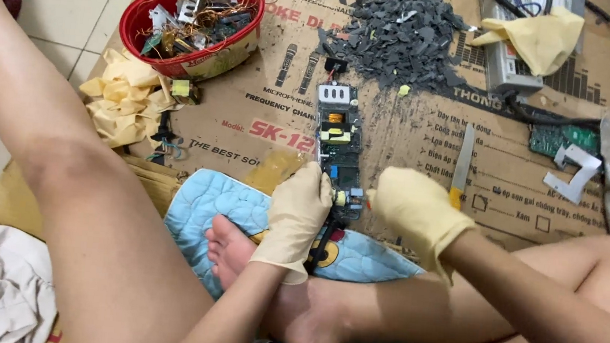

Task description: The person sits on the floor and uses a screwdriver to remove screws from a small electronic component. They then use a knife to scrape or pry at the component's casing while holding it with gloved hands.

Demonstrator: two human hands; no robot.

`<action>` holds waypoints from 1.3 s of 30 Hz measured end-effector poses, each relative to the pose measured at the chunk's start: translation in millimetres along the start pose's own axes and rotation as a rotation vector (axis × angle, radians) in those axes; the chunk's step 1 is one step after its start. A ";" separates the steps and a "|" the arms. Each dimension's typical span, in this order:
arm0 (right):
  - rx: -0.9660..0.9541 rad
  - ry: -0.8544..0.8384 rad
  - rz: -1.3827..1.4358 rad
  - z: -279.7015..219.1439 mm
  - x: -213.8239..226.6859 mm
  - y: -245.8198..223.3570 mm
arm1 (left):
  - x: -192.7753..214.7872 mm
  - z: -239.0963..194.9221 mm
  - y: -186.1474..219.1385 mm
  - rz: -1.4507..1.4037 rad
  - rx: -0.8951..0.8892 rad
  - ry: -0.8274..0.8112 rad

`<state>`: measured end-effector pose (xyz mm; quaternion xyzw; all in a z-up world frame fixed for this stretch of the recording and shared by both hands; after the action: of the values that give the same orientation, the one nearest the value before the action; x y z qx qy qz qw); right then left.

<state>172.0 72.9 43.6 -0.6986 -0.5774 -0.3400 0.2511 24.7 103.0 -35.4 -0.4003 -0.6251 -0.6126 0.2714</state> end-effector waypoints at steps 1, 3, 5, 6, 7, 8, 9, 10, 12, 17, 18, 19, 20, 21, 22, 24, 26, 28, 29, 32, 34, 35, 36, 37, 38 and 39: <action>0.003 -0.004 -0.013 0.5 -0.6 -0.1 | -1.6 -0.2 -0.4 -0.009 0.011 0.002; -0.059 -0.065 0.069 0.1 -8.6 5.8 | -2.7 -1.7 -2.0 0.064 0.036 0.038; -0.085 -0.051 0.082 4.2 -17.8 14.1 | -0.3 -4.7 1.6 0.094 0.004 0.096; -0.108 -0.037 0.109 4.5 -26.1 18.5 | 3.0 -9.7 3.5 0.135 -0.035 0.154; -0.111 -0.042 0.114 4.7 -35.0 24.6 | -2.4 -8.2 4.0 0.139 -0.038 0.147; -0.141 -0.011 0.133 4.7 -41.6 30.7 | -1.6 -7.9 3.6 0.157 -0.054 0.194; -0.171 0.019 0.151 4.0 -48.4 36.6 | -0.5 -8.3 3.2 0.175 -0.070 0.241; -0.164 0.021 0.162 4.6 -54.1 35.7 | -0.6 -7.6 2.3 0.188 -0.073 0.245; -0.217 0.099 0.233 1.8 -61.1 43.3 | -0.1 -9.3 7.2 0.210 -0.119 0.288; -0.258 0.128 0.272 -10.9 -85.9 31.9 | 2.8 -9.9 5.6 0.188 -0.116 0.289; -0.273 0.119 0.284 -14.9 -91.6 32.7 | -2.0 -11.1 4.6 0.178 -0.109 0.265; -0.277 0.118 0.294 -20.3 -91.1 26.7 | -0.2 -12.7 6.2 0.183 -0.116 0.261; -0.288 0.120 0.288 -25.0 -87.9 21.2 | 2.0 -12.6 6.4 0.150 -0.109 0.247; -0.299 0.122 0.282 -29.8 -84.6 15.3 | 4.6 -12.6 6.4 0.117 -0.102 0.233; -0.296 0.125 0.287 -27.5 -86.5 15.8 | 6.6 -11.4 7.6 0.122 -0.104 0.237; -0.281 0.142 0.262 -24.6 -92.8 17.1 | 6.2 -12.4 8.2 0.121 -0.095 0.225; -0.272 0.151 0.242 -21.8 -100.0 21.6 | 5.1 -12.7 6.2 0.101 -0.090 0.206; -0.262 0.164 0.215 -16.4 -87.8 26.9 | 3.0 -11.1 3.3 0.075 -0.082 0.191; -0.241 0.169 0.196 -12.8 -73.2 28.4 | 3.3 -10.8 3.4 0.098 -0.101 0.209; -0.163 0.094 0.194 9.7 -16.4 36.1 | 1.5 -10.7 3.2 0.100 -0.099 0.219; -0.086 0.003 0.211 20.2 10.1 27.9 | -0.3 -9.6 -1.8 0.097 -0.064 0.213; -0.037 -0.088 0.127 21.2 11.1 19.9 | -1.4 -9.0 -2.0 0.135 -0.071 0.234; 0.006 -0.177 0.034 22.4 15.1 14.5 | -3.4 -6.1 0.6 0.166 -0.076 0.253; 0.022 -0.178 0.013 32.7 2.5 17.9 | 1.0 -8.2 -2.7 0.163 -0.052 0.263; -0.008 -0.177 0.036 42.7 -9.2 28.3 | 0.5 -7.8 -2.8 0.138 -0.039 0.232; -0.037 -0.175 0.059 53.8 -20.9 40.9 | -1.7 -7.2 -1.4 0.113 -0.027 0.200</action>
<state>219.7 91.1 -5.3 -0.7468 -0.5701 -0.2804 0.1967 23.3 95.7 -36.9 -0.3753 -0.5630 -0.6417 0.3611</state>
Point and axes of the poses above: each hand's wrist, its own z-axis towards the middle knuckle, its own x-axis out of the back of the hand, y = z × x, the point moved 9 cm from there along z, towards the middle knuckle, and after that the axes turned 2 degrees about y, right-handed, at the moved point
